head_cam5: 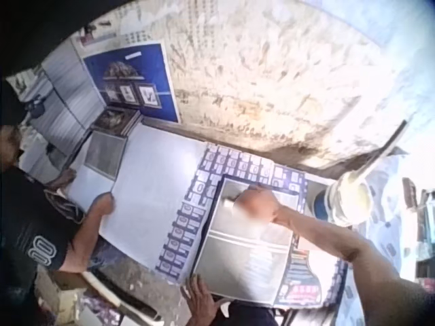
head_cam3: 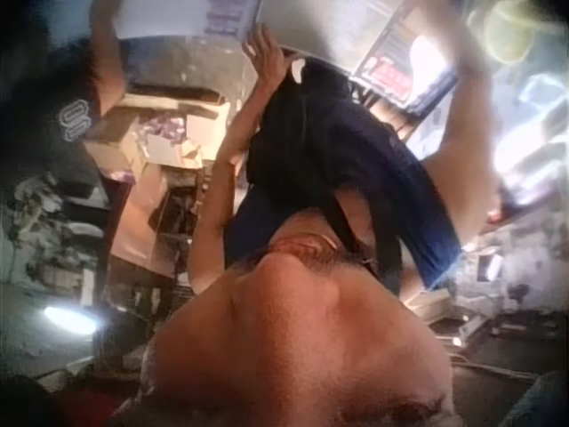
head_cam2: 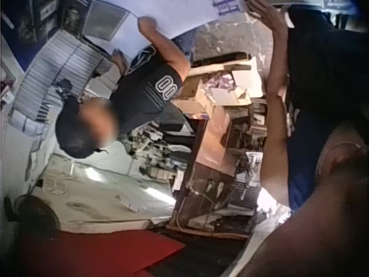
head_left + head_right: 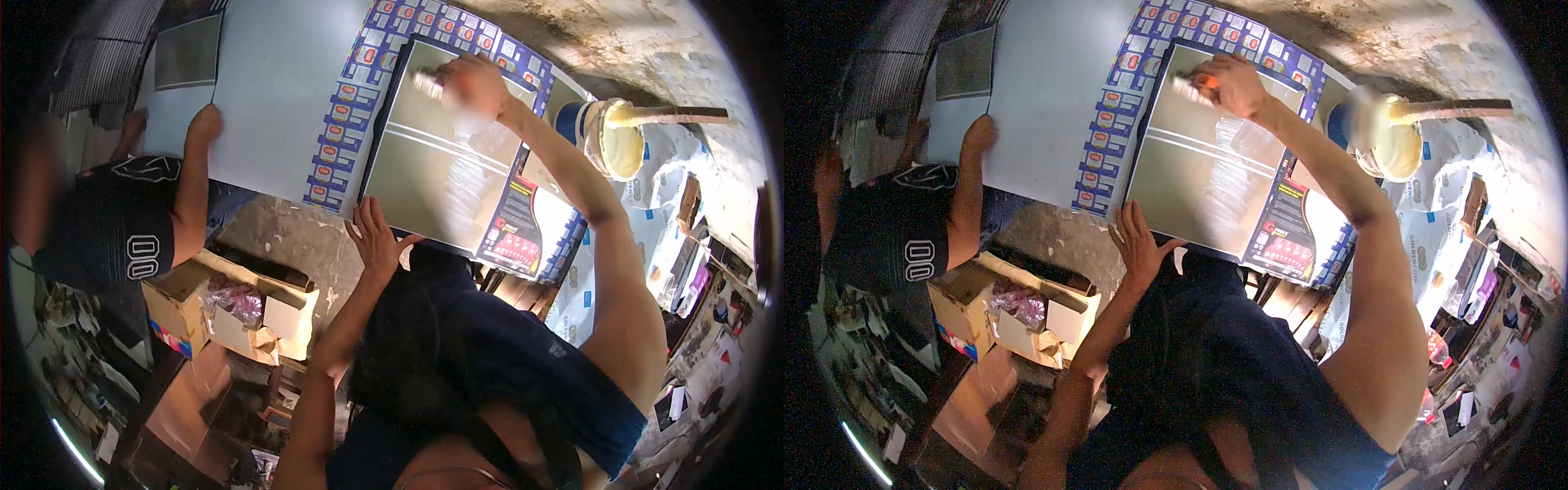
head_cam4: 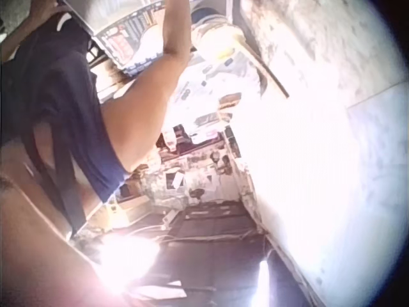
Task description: The person applies a liquid coating to the surface of several folder-like items using a wide brush, dipping the brush into a bucket of liquid repeatedly.
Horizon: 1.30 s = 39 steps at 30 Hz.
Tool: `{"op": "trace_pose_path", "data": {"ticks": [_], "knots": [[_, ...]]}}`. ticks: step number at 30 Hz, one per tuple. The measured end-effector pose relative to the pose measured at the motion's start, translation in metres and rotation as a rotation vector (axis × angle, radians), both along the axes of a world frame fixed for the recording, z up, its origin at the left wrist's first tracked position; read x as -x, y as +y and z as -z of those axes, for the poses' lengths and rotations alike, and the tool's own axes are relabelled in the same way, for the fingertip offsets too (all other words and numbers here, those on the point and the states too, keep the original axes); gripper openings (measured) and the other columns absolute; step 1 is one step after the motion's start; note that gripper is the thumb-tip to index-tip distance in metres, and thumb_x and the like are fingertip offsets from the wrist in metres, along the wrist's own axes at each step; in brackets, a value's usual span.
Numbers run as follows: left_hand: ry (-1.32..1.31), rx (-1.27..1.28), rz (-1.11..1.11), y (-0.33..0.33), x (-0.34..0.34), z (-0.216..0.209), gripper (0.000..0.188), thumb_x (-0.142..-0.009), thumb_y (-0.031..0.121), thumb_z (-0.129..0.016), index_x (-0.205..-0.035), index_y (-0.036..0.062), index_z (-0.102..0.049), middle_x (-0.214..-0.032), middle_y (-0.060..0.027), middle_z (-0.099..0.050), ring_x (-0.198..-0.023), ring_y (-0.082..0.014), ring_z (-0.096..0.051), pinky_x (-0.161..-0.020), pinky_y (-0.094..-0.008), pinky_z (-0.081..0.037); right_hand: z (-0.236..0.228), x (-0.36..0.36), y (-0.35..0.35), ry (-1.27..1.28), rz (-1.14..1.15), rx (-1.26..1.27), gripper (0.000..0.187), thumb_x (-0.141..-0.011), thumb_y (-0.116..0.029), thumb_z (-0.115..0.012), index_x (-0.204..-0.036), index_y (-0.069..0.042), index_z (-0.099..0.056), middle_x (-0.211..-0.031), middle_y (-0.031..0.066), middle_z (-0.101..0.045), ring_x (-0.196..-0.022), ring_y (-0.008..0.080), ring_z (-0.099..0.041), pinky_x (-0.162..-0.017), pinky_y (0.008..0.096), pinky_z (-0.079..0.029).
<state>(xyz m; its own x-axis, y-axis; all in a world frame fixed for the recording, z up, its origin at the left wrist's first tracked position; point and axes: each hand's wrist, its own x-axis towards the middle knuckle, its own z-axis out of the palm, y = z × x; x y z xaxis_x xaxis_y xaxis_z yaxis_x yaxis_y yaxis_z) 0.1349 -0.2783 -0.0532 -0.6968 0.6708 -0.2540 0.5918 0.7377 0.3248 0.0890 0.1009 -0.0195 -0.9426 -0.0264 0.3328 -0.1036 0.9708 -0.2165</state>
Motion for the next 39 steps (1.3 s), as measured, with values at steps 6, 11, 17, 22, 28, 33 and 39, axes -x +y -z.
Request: {"op": "trace_pose_path", "data": {"ticks": [6,11,17,22,28,33,39], "knots": [[0.025,-0.068,-0.047,-0.012,-0.008,0.013,0.134,-0.058,0.081,-0.067,-0.149,-0.0046,-0.02,-0.151,-0.0209,-0.024,-0.142,-0.0411,-0.021,-0.105,-0.071,-0.019,0.02,-0.066,-0.095,-0.101,0.276,0.005,0.039,-0.074,-0.022,-0.068,-0.113,-0.016,-0.068,-0.097,0.0034,-0.066,-0.092,0.0222,-0.062,-0.084,0.0377,-0.045],[0.02,-0.095,-0.035,-0.014,-0.007,0.016,0.131,-0.062,0.082,-0.066,-0.149,-0.0045,-0.019,-0.151,-0.0214,-0.022,-0.142,-0.0426,-0.018,-0.104,-0.0698,-0.02,0.001,-0.106,-0.143,-0.268,-0.02,0.484,0.019,-0.071,-0.012,-0.074,-0.089,-0.013,-0.072,-0.087,0.0072,-0.069,-0.08,0.0264,-0.065,-0.074,0.0402,-0.048],[-0.052,-0.062,-0.007,-0.01,-0.006,0.003,0.126,-0.066,0.076,-0.071,-0.15,-0.0033,-0.019,-0.153,-0.0214,-0.02,-0.143,-0.0419,-0.017,-0.105,-0.0688,-0.019,-0.007,-0.084,0.003,-0.032,0.511,-0.196,0.018,-0.084,-0.028,-0.066,-0.099,-0.019,-0.071,-0.1,0.0041,-0.07,-0.095,0.0241,-0.064,-0.082,0.0425,-0.045],[-0.081,-0.031,-0.069,-0.011,-0.007,0.005,0.125,-0.066,0.071,-0.074,-0.151,-0.0015,-0.018,-0.154,-0.0198,-0.021,-0.144,-0.0405,-0.015,-0.105,-0.0686,-0.019,0.01,-0.127,-0.139,-0.3,0.296,0.153,0.028,-0.075,-0.018,-0.068,-0.103,-0.017,-0.069,-0.092,0.0034,-0.068,-0.094,0.0246,-0.064,-0.078,0.0455,-0.046],[-0.086,-0.056,-0.072,-0.012,-0.007,0.004,0.125,-0.065,0.071,-0.075,-0.151,-0.0012,-0.02,-0.154,-0.0198,-0.021,-0.144,-0.041,-0.014,-0.106,-0.0691,-0.017,-0.02,-0.14,-0.074,-0.22,0.36,0.645,0.018,-0.077,-0.024,-0.073,-0.082,-0.008,-0.068,-0.089,0.0124,-0.069,-0.085,0.0306,-0.067,-0.076,0.0426,-0.052],[-0.119,0.013,-0.087,-0.003,-0.005,-0.002,0.126,-0.065,0.072,-0.075,-0.151,-0.0006,-0.018,-0.154,-0.0197,-0.02,-0.144,-0.0416,-0.016,-0.106,-0.0705,-0.017,-0.016,-0.132,0.092,-0.078,0.68,-0.231,0.017,-0.091,-0.028,-0.064,-0.102,-0.016,-0.071,-0.091,0.01,-0.07,-0.082,0.0285,-0.067,-0.071,0.0435,-0.052],[-0.043,-0.044,-0.064,-0.014,-0.01,0.01,0.129,-0.064,0.075,-0.072,-0.152,-0.0005,-0.015,-0.154,-0.0204,-0.02,-0.145,-0.0414,-0.015,-0.105,-0.0719,-0.018,-0.03,-0.103,0.081,-0.315,0.207,0.393,0.018,-0.087,-0.032,-0.072,-0.096,-0.016,-0.074,-0.096,0.0059,-0.072,-0.09,0.0241,-0.066,-0.081,0.0406,-0.051]]}}
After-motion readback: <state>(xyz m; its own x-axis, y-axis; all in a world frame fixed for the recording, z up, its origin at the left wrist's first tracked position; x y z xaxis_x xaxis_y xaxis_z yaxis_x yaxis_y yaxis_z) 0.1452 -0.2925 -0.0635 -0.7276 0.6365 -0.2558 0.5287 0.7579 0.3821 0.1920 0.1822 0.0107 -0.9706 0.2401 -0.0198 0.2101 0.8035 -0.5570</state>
